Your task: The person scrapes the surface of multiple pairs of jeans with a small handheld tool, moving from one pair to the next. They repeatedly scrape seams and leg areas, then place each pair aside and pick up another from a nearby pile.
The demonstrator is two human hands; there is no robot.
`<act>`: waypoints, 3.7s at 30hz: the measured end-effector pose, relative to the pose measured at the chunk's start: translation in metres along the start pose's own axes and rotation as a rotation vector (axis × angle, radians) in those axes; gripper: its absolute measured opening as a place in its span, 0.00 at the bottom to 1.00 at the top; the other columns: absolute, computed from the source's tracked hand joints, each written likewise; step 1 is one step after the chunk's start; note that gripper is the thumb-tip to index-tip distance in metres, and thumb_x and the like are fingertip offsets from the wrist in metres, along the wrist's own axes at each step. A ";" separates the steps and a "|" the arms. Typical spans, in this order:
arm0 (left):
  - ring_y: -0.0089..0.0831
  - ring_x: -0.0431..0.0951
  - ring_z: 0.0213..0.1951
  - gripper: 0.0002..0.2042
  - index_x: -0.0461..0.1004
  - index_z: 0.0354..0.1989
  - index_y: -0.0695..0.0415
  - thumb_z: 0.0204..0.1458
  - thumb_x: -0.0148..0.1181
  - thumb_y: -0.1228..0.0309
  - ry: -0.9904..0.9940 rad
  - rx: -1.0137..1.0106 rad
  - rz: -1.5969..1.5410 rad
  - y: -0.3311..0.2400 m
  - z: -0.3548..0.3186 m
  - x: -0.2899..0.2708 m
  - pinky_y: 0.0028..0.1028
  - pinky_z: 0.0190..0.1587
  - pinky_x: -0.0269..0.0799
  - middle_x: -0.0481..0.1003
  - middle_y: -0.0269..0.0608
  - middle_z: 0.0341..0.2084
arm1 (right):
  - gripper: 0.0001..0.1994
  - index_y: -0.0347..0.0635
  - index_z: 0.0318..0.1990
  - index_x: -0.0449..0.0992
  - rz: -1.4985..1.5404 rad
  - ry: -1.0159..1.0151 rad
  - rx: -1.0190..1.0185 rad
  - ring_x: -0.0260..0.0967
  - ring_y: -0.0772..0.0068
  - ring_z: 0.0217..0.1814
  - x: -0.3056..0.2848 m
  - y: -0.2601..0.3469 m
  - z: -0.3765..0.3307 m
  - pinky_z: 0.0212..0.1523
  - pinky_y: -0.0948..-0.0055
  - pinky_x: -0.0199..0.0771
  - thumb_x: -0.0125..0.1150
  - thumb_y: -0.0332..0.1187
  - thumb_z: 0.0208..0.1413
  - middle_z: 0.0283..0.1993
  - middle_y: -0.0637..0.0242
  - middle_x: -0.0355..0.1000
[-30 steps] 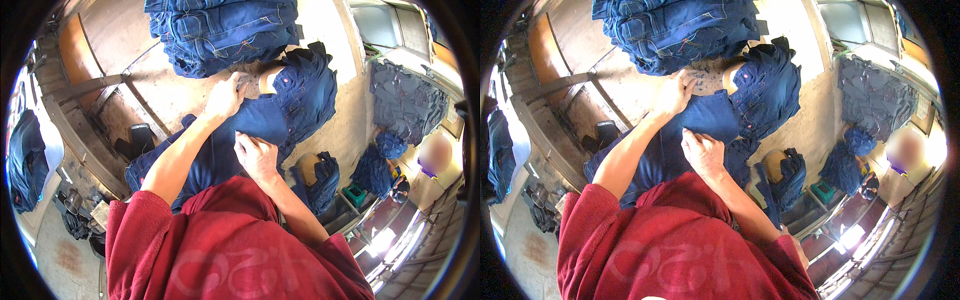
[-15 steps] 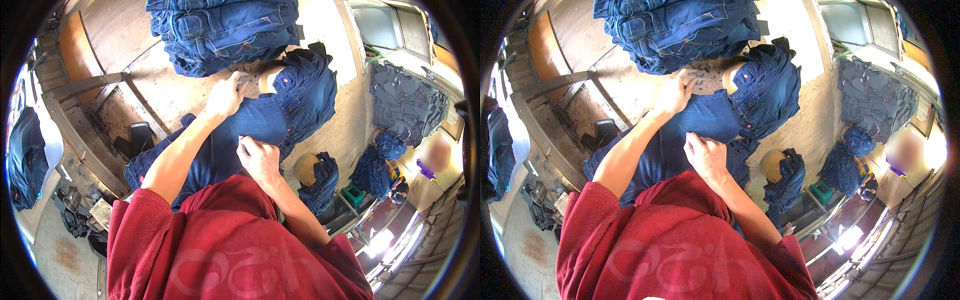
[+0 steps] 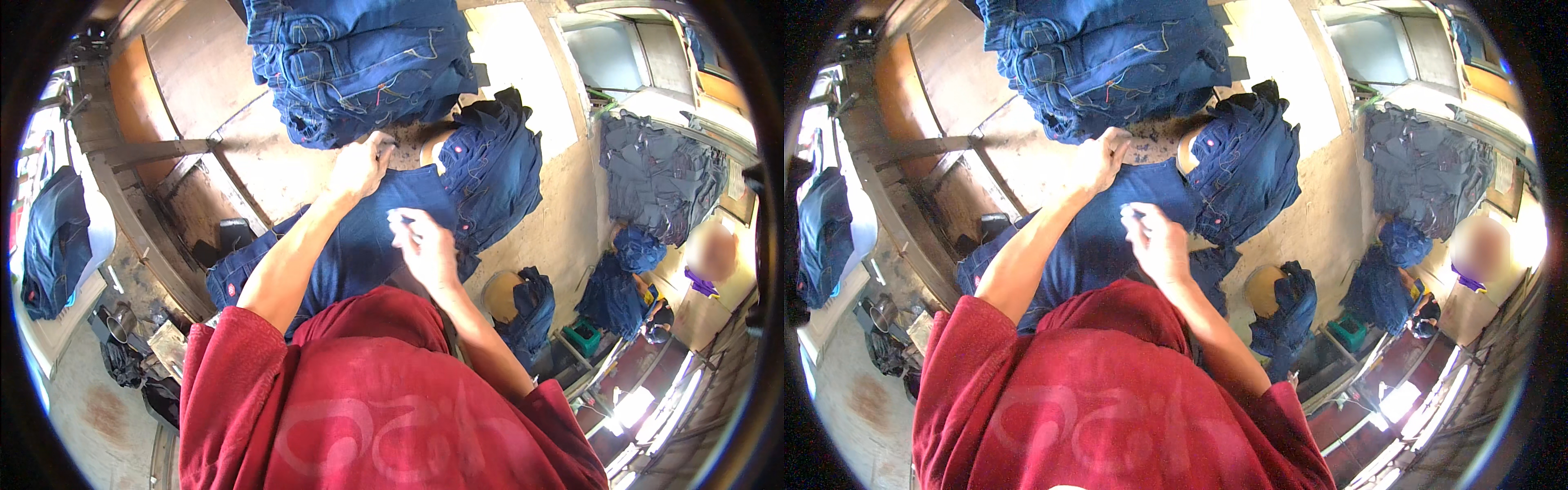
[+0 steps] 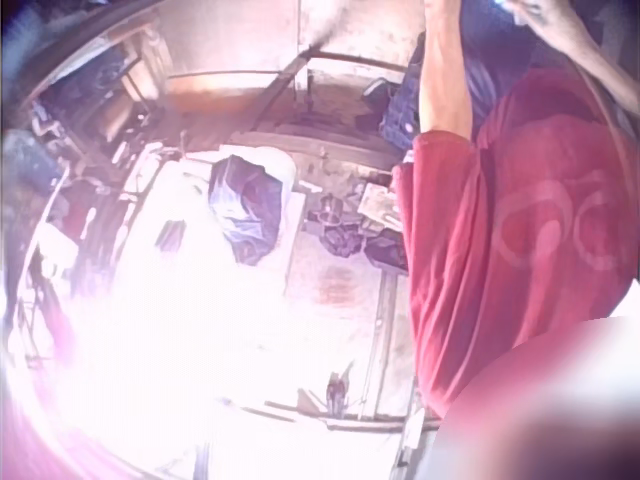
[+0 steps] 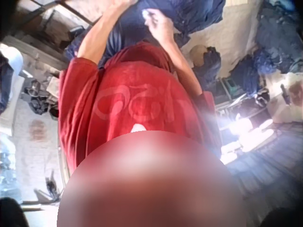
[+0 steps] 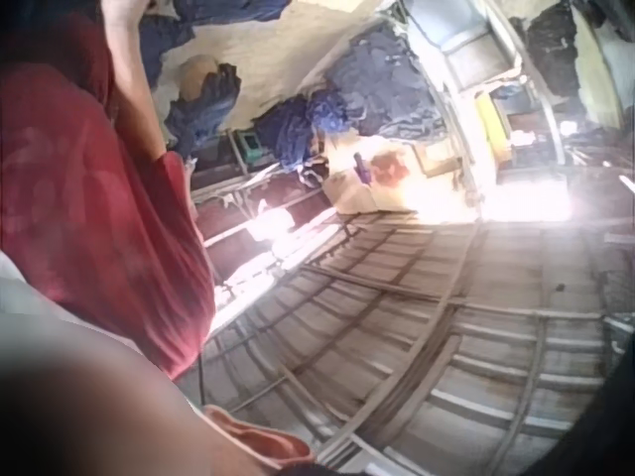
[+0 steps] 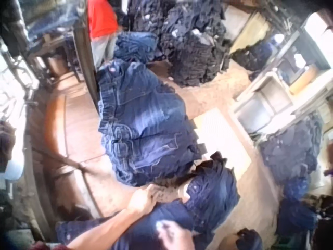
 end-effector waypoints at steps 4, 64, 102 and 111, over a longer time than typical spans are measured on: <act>0.46 0.86 0.34 0.18 0.82 0.49 0.53 0.59 0.75 0.54 -0.322 0.170 0.156 -0.036 -0.040 -0.079 0.41 0.38 0.80 0.84 0.51 0.33 | 0.13 0.40 0.49 0.71 0.256 -0.378 0.267 0.68 0.81 0.26 -0.084 -0.067 -0.022 0.23 0.73 0.79 0.63 0.40 0.75 0.34 0.70 0.69; 0.42 0.81 0.25 0.13 0.87 0.34 0.66 0.52 0.82 0.67 0.185 0.206 -0.190 0.096 -0.153 -0.133 0.38 0.33 0.76 0.81 0.51 0.27 | 0.04 0.45 0.44 0.83 -0.480 -0.092 -0.381 0.78 0.63 0.21 0.174 0.112 -0.055 0.22 0.63 0.77 0.69 0.30 0.63 0.23 0.66 0.77; 0.41 0.84 0.25 0.09 0.88 0.33 0.65 0.54 0.79 0.71 0.160 0.253 -0.123 0.096 -0.152 -0.128 0.38 0.29 0.78 0.83 0.51 0.28 | 0.05 0.42 0.43 0.82 -0.543 0.047 -0.283 0.81 0.56 0.23 0.173 0.111 -0.045 0.23 0.59 0.79 0.69 0.29 0.62 0.25 0.59 0.80; 0.41 0.84 0.25 0.09 0.87 0.33 0.66 0.53 0.80 0.72 0.133 0.304 -0.106 0.093 -0.152 -0.129 0.37 0.27 0.77 0.83 0.51 0.28 | 0.05 0.44 0.43 0.81 -0.423 -0.011 -0.255 0.80 0.55 0.21 0.165 0.110 -0.046 0.22 0.58 0.79 0.68 0.30 0.62 0.23 0.59 0.79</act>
Point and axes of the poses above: each hand's wrist, its own z-axis towards the middle knuckle, its own x-axis out of the palm, y = z × x, the point moved 10 cm from there along z, towards the middle knuckle
